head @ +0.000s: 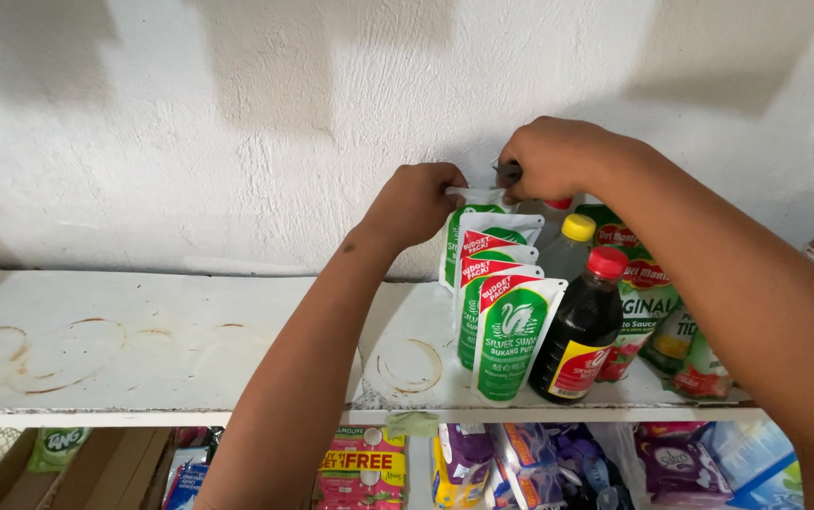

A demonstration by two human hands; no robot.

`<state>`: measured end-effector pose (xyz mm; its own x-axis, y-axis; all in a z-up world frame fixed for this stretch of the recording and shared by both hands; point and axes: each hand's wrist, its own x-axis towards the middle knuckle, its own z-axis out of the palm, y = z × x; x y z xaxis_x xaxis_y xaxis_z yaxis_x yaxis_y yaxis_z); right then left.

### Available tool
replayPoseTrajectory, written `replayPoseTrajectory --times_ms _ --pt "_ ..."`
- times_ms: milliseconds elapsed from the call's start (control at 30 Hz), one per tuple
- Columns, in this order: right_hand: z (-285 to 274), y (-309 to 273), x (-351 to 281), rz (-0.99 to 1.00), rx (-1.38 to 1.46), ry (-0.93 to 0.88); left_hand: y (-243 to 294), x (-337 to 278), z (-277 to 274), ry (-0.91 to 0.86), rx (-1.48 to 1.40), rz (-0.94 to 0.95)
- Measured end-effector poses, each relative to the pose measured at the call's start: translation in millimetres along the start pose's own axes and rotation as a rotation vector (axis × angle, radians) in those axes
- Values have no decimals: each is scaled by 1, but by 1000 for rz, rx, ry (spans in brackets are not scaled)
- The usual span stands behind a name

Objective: Wiping condiment pouches with a rag and placing them on retail shelves.

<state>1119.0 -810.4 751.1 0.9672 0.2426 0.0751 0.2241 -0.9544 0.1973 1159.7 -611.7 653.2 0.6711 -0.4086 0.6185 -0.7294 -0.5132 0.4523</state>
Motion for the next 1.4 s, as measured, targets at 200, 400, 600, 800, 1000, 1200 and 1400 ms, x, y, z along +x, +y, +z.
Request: replayPoseTrajectory --times_ms 200,400,600,800,1000,1200,1400 --pt "-7 -11 -9 30 -130 16 27 -9 -21 -274 -57 -270" --pt "4 -5 -1 34 -162 48 1 -7 -4 -487 -176 -421" --pt "-32 -22 -45 4 31 165 1 -12 -5 -567 -294 -397" --pt "-63 -42 -96 -11 153 64 -7 -9 3 -534 -326 -394" --pt "-82 -75 -130 193 43 -99 0 -12 3 -485 -276 -350" --pt "-60 -44 -117 5 73 46 -2 -11 14 -480 -429 -410" --pt "-76 -64 -128 246 -67 -75 -5 -9 11 -456 -270 -348"
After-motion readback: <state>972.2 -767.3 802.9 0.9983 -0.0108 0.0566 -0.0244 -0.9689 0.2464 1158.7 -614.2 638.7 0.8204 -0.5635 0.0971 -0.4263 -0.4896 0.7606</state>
